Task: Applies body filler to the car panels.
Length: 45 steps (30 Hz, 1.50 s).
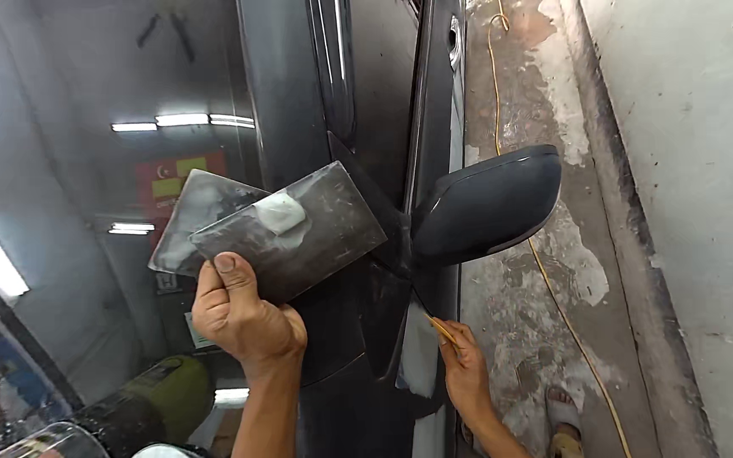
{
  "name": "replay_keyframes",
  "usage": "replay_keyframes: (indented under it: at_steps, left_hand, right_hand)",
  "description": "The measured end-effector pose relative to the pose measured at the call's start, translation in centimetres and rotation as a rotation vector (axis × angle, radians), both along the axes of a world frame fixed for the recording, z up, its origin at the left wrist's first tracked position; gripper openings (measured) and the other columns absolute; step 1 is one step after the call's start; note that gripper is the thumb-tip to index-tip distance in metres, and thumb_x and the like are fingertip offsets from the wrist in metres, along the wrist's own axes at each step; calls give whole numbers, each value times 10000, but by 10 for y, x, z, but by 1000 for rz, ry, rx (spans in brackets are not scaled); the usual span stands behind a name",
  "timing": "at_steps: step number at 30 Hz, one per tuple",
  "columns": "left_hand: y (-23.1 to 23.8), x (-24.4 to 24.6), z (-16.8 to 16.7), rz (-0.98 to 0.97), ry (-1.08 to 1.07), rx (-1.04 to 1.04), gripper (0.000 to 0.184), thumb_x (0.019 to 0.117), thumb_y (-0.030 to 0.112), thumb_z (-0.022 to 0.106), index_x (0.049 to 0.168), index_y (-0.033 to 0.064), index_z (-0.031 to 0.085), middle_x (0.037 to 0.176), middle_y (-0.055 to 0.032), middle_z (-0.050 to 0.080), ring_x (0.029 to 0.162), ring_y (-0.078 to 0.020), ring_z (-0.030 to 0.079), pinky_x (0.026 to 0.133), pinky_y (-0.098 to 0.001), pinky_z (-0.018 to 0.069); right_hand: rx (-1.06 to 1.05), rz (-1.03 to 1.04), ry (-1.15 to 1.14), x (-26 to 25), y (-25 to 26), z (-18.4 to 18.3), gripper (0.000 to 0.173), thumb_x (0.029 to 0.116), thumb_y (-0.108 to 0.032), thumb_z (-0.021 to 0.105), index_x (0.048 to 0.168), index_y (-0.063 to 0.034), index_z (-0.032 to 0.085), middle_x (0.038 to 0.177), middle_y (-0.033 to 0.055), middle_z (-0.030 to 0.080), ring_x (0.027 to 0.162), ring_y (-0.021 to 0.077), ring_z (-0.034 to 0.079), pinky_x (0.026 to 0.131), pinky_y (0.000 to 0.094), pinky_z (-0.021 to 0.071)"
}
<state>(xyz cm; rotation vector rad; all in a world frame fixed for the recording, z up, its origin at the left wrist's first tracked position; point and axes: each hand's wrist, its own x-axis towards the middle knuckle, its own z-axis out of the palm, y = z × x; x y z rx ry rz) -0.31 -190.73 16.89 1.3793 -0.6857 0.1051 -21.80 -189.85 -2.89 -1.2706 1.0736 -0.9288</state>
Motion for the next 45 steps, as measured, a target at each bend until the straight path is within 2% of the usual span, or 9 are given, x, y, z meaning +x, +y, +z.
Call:
replay_keyframes:
  at_steps: [8, 15, 21, 25, 30, 34, 38, 41, 45]
  left_hand:
    - [-2, -2, 1, 1, 0, 2, 218, 1093, 137, 420, 1041, 119, 632, 896, 86, 683, 872, -38, 687, 840, -249, 583]
    - [0, -1, 1, -3, 10, 29, 221, 1093, 128, 404, 1050, 114, 620, 899, 88, 678, 875, -35, 686, 846, -245, 582]
    - [-2, -1, 0, 11, -23, 40, 207, 1085, 120, 419, 1043, 112, 622, 879, 97, 672, 849, -27, 683, 821, -230, 581]
    - [-2, -2, 0, 12, -31, 43, 207, 1087, 120, 416, 1056, 101, 619, 886, 97, 676, 847, -25, 686, 820, -227, 583]
    - [-2, -2, 1, 18, -26, 42, 198, 1082, 114, 421, 1064, 104, 619, 896, 103, 682, 859, -18, 686, 833, -222, 580]
    - [-2, -1, 0, 18, -25, 43, 202, 1082, 121, 423, 1065, 100, 623, 904, 94, 682, 871, -25, 685, 838, -229, 578]
    - [-2, -1, 0, 17, -20, 47, 208, 1078, 112, 418, 1050, 105, 624, 899, 100, 683, 865, -19, 686, 836, -225, 579]
    - [-2, -1, 1, 23, -21, 51, 213, 1081, 114, 407, 1053, 108, 618, 894, 108, 678, 861, -11, 682, 834, -215, 575]
    - [-2, -2, 1, 26, -28, 67, 213, 1081, 117, 401, 1046, 109, 612, 886, 110, 671, 864, -9, 679, 827, -214, 576]
  right_hand:
    - [-65, -25, 175, 16, -4, 2, 340, 971, -153, 563, 1253, -177, 752, 1192, 37, 683, 1135, 191, 606, 984, 411, 496]
    - [-93, -1, 258, 32, 7, 7, 411, 944, -118, 556, 1324, -146, 709, 1280, 107, 653, 1148, 260, 616, 931, 480, 520]
    - [-76, 62, 185, 12, 4, 2, 381, 948, -99, 546, 1237, -218, 763, 1187, 20, 692, 1119, 180, 624, 937, 430, 519]
    - [-95, -19, 179, 14, -5, -2, 365, 958, -110, 551, 1248, -190, 757, 1186, 30, 686, 1119, 163, 619, 962, 379, 520]
    - [-96, -12, 196, 32, -2, 8, 407, 933, -89, 556, 1291, -171, 733, 1222, 68, 674, 1128, 205, 620, 940, 417, 526]
    - [-101, 36, 160, 27, 13, 10, 418, 902, -45, 576, 1259, -172, 752, 1201, 58, 682, 1119, 202, 627, 944, 416, 536]
    - [-52, 52, 156, 9, 1, 7, 363, 944, -73, 556, 1206, -194, 776, 1160, 38, 699, 1102, 181, 631, 934, 408, 525]
    - [-58, -14, 154, 15, -6, 4, 352, 951, -88, 567, 1230, -173, 764, 1175, 50, 687, 1120, 172, 623, 965, 360, 527]
    - [-74, -36, 172, 29, -10, 8, 374, 947, -84, 558, 1263, -150, 746, 1204, 76, 681, 1125, 209, 620, 952, 395, 528]
